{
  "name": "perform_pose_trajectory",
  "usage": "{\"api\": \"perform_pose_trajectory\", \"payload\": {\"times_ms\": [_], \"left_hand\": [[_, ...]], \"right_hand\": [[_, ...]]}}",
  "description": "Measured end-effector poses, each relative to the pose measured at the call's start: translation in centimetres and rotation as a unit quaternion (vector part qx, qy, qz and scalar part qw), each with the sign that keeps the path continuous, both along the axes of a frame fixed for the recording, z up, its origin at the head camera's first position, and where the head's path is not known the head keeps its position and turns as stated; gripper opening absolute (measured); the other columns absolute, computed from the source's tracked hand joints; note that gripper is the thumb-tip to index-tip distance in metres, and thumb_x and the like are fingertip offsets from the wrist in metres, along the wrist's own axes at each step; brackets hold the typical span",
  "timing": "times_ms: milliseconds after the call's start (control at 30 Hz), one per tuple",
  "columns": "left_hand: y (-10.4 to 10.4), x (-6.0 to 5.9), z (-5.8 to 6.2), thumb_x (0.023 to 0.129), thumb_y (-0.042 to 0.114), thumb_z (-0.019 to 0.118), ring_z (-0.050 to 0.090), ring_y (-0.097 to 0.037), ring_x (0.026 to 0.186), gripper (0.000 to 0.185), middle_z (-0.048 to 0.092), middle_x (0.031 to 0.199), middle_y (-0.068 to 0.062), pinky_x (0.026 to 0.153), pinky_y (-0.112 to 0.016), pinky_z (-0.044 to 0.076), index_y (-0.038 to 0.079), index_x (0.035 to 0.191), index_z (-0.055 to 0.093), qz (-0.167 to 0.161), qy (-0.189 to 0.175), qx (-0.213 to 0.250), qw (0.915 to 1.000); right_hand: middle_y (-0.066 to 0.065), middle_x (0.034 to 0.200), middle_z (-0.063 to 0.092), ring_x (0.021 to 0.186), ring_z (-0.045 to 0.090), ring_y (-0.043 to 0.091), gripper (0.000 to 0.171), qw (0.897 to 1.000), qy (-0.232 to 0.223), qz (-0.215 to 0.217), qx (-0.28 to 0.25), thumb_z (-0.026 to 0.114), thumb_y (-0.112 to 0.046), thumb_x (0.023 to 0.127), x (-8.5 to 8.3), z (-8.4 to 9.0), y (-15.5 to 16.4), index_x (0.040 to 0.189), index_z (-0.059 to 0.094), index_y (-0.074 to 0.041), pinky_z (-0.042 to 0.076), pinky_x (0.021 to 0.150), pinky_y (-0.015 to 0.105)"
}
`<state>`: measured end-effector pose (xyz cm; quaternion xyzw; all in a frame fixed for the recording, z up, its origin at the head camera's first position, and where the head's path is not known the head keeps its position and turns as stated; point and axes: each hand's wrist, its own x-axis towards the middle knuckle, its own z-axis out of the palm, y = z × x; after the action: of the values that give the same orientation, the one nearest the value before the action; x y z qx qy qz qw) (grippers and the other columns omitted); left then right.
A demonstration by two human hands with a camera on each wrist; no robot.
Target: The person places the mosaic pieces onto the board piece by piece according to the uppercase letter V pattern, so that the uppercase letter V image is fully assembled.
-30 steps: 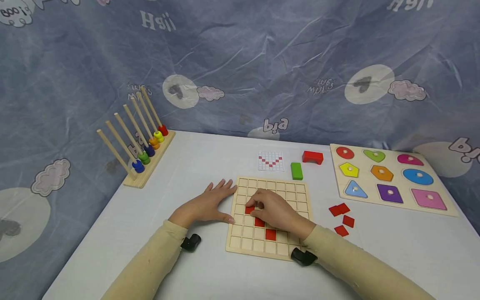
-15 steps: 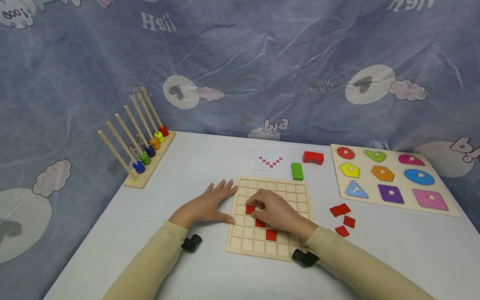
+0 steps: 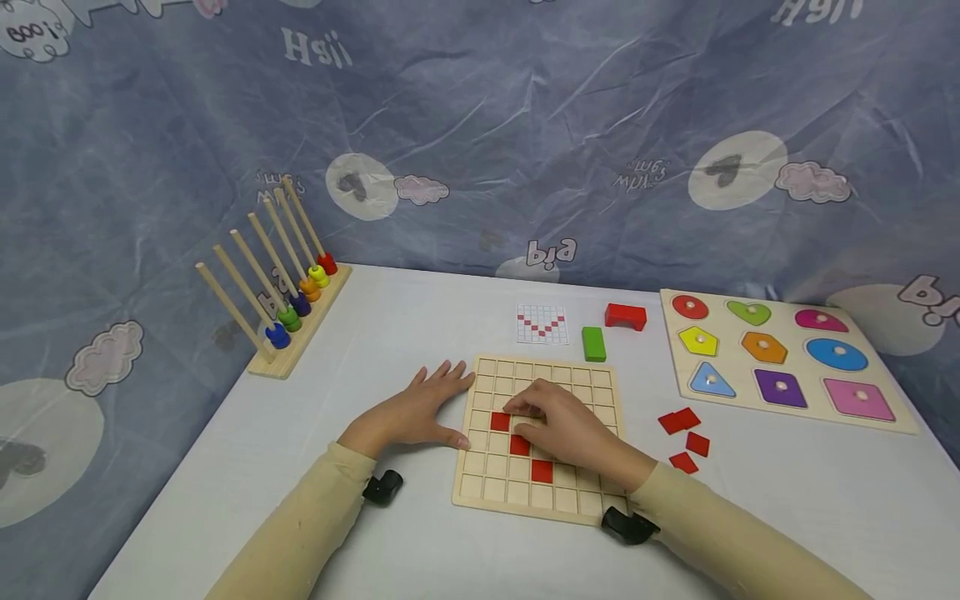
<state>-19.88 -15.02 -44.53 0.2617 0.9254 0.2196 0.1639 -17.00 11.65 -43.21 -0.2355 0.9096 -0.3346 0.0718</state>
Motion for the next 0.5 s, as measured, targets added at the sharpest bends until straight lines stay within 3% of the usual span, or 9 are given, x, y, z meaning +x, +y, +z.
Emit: {"api": "perform_pose_trajectory", "payload": {"times_ms": [500], "left_hand": [[0.1,0.0,-0.1,0.075,0.055,0.085,0.006,-0.028,0.157,0.110,0.016,0.169,-0.008,0.125,-0.053,0.002,0.015,0.162,0.030,0.000,0.008,-0.002,1.0000]], "right_hand": [[-0.006,0.099,0.062,0.090,0.056,0.016,0.025,1.000,0.004,-0.016,-0.002,0.077,-0.016,0.091,1.5,0.5,3.2,0.115,0.075,-0.020,0.050,0.078,0.029]]}}
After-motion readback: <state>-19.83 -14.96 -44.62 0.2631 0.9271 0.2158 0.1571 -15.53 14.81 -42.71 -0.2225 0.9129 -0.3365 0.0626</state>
